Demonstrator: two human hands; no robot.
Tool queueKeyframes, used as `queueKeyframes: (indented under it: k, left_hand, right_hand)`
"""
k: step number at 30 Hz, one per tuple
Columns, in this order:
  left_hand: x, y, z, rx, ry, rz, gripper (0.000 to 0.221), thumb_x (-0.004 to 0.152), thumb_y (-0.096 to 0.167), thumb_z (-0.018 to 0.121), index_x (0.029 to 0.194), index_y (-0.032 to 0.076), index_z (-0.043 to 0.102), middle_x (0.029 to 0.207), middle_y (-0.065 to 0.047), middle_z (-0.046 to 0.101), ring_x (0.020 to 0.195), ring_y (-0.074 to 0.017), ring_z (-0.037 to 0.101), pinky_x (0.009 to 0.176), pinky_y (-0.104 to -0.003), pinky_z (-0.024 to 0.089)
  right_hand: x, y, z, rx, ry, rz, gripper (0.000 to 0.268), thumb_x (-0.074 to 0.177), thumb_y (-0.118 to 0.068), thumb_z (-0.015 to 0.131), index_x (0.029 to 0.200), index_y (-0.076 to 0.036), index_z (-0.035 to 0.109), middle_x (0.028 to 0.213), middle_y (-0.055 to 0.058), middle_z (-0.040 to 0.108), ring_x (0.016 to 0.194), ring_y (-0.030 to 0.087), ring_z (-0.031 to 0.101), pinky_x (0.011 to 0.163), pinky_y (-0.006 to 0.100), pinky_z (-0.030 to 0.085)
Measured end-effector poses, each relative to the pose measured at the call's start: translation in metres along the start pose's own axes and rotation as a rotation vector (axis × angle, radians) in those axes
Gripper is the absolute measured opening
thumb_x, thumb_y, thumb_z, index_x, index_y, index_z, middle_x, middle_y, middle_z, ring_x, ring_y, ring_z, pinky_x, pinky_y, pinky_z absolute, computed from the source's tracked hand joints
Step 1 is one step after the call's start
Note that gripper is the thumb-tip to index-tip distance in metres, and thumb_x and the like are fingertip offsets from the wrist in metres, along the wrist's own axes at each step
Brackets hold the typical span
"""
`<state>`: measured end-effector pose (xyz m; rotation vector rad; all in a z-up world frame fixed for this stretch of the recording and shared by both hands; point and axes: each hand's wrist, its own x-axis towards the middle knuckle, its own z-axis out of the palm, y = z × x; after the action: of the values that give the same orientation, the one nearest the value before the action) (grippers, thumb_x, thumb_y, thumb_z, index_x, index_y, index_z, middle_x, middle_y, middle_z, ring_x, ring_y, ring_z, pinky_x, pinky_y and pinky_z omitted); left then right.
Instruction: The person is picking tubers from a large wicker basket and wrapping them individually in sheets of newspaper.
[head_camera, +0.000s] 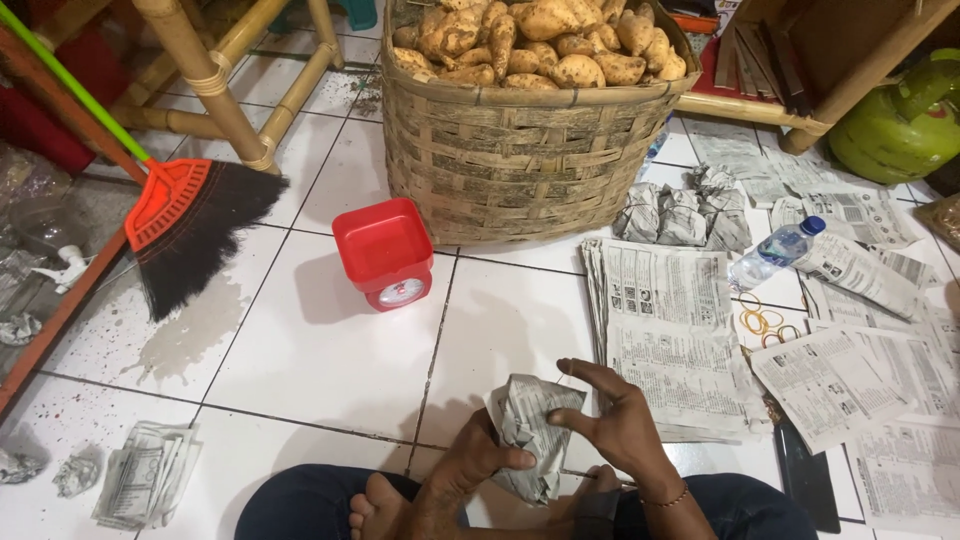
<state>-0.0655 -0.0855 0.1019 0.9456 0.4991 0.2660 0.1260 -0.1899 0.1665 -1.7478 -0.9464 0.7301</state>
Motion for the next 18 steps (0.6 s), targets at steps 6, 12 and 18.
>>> queueKeyframes:
  k: [6,12,18]
  left_hand:
    - [-0.002,-0.009,-0.004,0.081,-0.061,-0.037,0.066,0.061,0.011,0.086,0.123,-0.002,0.069,0.103,-0.01,0.078,0.092,-0.0209,0.072,0.091,-0.036,0.056]
    - [0.003,-0.016,-0.003,0.222,-0.156,-0.085,0.069,0.059,0.018,0.089,0.122,-0.001,0.067,0.108,-0.012,0.079,0.103,-0.0266,0.075,0.101,-0.043,0.056]
    - [0.005,0.0,0.01,0.299,-0.082,-0.152,0.082,0.054,0.008,0.09,0.132,0.01,0.067,0.116,-0.005,0.078,0.11,-0.021,0.073,0.103,-0.038,0.056]
  right_hand:
    - [0.007,-0.018,0.001,-0.322,-0.241,0.163,0.081,0.051,-0.015,0.102,0.128,-0.018,0.076,0.125,0.005,0.079,0.112,0.022,0.077,0.1,0.037,0.059]
    - [0.02,-0.016,-0.008,-0.378,-0.574,-0.159,0.085,0.052,-0.024,0.099,0.132,-0.02,0.071,0.121,0.003,0.079,0.112,0.023,0.073,0.098,0.041,0.056]
    - [0.016,-0.038,0.011,-0.302,-0.823,-0.155,0.069,0.063,0.014,0.061,0.124,-0.016,0.074,0.137,0.013,0.061,0.126,0.037,0.062,0.1,0.045,0.064]
